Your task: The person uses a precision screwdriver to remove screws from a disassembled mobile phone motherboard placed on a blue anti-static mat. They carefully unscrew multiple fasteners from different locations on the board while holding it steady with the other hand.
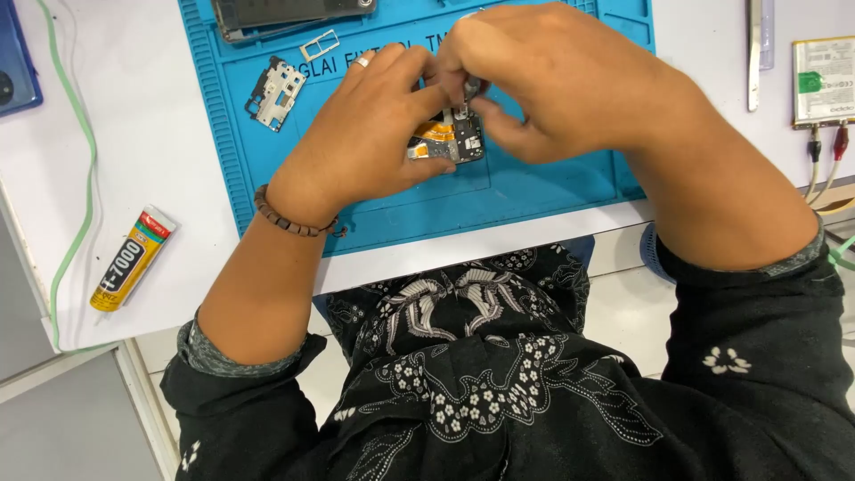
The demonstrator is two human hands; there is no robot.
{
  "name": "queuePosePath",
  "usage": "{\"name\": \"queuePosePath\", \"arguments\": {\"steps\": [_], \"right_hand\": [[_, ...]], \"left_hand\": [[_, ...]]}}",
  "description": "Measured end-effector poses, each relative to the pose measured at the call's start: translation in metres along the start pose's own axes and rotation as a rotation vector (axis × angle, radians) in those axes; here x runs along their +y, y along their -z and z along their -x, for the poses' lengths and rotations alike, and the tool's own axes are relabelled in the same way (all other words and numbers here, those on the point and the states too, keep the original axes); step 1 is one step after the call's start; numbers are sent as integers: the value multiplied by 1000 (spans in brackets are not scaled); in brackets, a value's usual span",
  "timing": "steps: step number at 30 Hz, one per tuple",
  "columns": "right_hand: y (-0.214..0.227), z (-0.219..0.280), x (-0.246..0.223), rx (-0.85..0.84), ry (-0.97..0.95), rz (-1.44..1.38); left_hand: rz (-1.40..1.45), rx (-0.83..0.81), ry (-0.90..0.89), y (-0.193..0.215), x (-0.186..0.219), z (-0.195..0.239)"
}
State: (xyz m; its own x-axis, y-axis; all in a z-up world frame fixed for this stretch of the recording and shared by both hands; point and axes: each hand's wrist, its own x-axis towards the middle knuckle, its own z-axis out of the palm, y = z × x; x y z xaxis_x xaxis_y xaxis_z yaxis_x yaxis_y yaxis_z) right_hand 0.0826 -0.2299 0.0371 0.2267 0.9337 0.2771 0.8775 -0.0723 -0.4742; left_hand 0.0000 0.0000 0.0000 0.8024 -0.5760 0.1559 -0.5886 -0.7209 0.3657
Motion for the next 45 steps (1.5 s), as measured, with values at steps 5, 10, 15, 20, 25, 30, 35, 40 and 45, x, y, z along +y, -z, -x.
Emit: {"name": "queuePosePath", "arguments": {"steps": [5,10,15,20,25,30,35,40,45], "right_hand": [[-13,8,20,130,18,331],[-15,9,24,157,-23,405],[-3,3,13,73,-19,98],[-7,4,14,104,-11,138],[-13,9,28,171,-31,374],[-3,4,16,103,-5,91],[-9,7,25,128,30,208],[-14,15,32,142,-24,371],[-5,7,21,72,-71,167]], "left_hand": [[4,4,-10,-1,0,1],[-34,14,-23,-1,-1,1],[-25,3,-11,-1,-1,1],[-19,-2,-10,-2,-1,2],[-22,-1,-5,0,0,0],[-24,0,-19,-1,-1,1],[-31,-3,-13,-2,-1,1],[-50,21,-54,-1,-1,2],[-23,16,-80,2,3,1]]}}
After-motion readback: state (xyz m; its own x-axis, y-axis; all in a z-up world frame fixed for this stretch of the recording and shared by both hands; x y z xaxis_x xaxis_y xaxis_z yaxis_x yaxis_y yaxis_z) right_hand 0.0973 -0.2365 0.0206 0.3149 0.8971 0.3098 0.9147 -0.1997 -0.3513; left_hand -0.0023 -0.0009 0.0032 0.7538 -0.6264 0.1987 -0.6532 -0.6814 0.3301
